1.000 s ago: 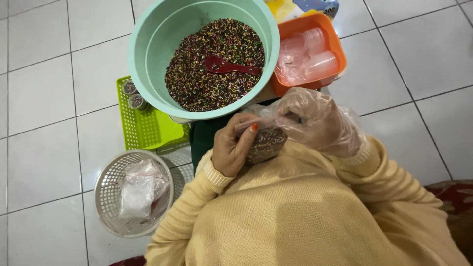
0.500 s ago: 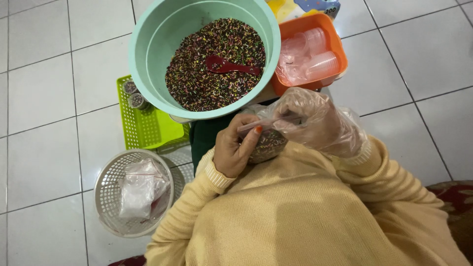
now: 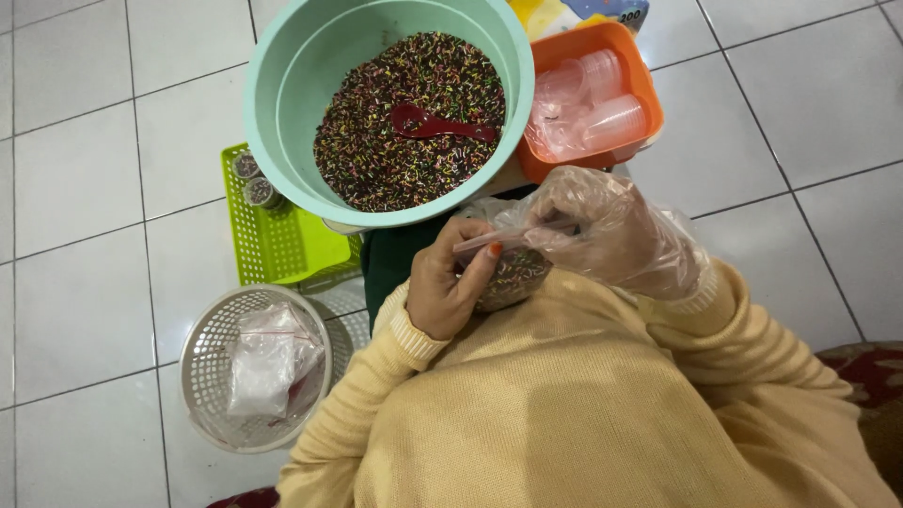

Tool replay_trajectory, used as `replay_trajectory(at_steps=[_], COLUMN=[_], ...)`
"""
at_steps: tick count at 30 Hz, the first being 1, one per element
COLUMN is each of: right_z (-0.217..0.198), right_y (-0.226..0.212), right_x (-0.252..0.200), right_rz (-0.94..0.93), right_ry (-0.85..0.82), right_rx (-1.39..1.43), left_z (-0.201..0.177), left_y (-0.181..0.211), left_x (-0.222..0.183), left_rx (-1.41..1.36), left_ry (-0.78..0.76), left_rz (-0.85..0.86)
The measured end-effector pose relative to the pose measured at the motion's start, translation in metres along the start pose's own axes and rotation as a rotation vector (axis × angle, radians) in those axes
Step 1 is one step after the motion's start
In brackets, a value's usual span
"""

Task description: Filling small plastic bags with chocolate sprinkles using a spoon

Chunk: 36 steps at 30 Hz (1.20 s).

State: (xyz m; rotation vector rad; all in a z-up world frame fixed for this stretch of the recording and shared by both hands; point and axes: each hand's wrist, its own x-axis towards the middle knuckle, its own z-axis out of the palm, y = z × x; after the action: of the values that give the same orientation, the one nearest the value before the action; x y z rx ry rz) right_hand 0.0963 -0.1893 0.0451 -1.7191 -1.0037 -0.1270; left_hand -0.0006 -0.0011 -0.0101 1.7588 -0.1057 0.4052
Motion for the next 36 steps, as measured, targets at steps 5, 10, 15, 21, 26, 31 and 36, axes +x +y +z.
replay_trajectory(at_steps=[5, 10, 15, 21, 26, 31, 36], right_z=[0.0, 0.001, 0.001, 0.002, 0.015, 0.011, 0.012], right_y=[-0.005, -0.007, -0.005, -0.01, -0.004, -0.019, -0.019], right_x=[0.001, 0.0, 0.001, 0.002, -0.001, 0.004, 0.003], right_rz=[-0.005, 0.007, -0.07, -0.077, -0.119, -0.115, -0.135], right_ry=[0.006, 0.013, 0.029, 0.026, 0.085, 0.099, 0.079], right_rx=[-0.003, -0.02, -0.025, -0.025, -0.003, -0.022, -0.137], left_z=[-0.001, -0.001, -0.001, -0.001, 0.001, 0.001, 0.006], left_y=[0.004, 0.004, 0.003, 0.007, 0.004, 0.003, 0.005], left_x=[0.002, 0.002, 0.001, 0.001, 0.002, 0.002, 0.002], left_rx=[0.01, 0.013, 0.017, 0.022, 0.009, 0.005, -0.018], left_ry=[0.0, 0.004, 0.002, -0.002, 0.009, 0.027, 0.081], left_rz=[0.026, 0.043, 0.038, 0.026, 0.054, 0.06, 0.086])
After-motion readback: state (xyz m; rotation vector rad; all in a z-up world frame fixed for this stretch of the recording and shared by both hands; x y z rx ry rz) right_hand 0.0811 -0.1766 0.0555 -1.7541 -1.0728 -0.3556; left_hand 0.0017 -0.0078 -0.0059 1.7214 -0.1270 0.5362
